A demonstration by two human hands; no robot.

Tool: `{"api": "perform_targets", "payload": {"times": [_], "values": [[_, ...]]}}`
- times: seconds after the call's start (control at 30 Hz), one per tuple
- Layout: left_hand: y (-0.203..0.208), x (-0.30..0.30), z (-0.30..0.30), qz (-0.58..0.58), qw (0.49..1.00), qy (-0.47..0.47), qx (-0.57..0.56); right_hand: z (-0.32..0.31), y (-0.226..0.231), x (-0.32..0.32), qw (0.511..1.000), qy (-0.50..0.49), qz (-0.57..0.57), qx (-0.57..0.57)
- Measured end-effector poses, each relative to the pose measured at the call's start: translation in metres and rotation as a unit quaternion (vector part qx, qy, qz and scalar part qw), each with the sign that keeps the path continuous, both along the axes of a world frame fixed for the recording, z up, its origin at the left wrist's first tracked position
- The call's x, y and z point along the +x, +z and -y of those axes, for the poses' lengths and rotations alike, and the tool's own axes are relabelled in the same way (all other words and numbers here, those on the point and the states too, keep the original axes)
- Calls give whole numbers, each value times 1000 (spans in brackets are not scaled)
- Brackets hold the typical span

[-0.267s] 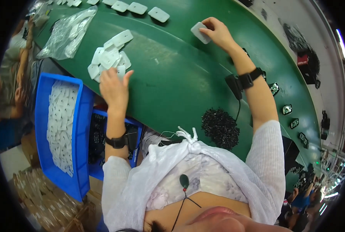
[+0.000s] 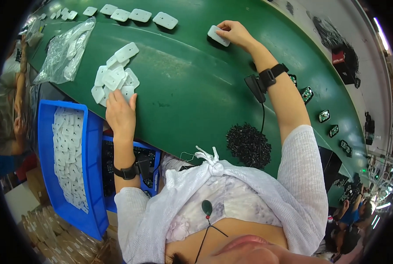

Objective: The person assembles electronic devices by inserting a small black component into a white plastic cover and pressing it onto a black housing. They then place the completed unit on the green workbench and repeat the process.

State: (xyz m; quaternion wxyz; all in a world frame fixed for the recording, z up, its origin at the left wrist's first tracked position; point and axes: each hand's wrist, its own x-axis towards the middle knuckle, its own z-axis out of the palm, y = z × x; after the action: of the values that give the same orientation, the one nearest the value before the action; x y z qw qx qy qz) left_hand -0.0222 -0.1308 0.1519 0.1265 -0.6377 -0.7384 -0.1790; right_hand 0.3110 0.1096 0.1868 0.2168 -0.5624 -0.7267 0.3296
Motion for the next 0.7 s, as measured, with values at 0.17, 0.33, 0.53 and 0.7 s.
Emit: {"api": "perform_targets", "payload": {"times": [0.17, 0.33, 0.53, 0.7], "values": [[11, 4, 6, -61, 997, -51, 3, -2, 3, 3, 999, -6, 10, -39], [13, 2, 4, -49, 997, -50, -34, 19, 41, 17, 984, 23, 99, 144], [24, -12, -7, -58, 993, -34, -98, 144, 177, 77, 989, 45, 43, 136], [14, -29, -3, -27, 994, -104, -25, 249, 148, 136, 970, 16, 181, 161]]}}
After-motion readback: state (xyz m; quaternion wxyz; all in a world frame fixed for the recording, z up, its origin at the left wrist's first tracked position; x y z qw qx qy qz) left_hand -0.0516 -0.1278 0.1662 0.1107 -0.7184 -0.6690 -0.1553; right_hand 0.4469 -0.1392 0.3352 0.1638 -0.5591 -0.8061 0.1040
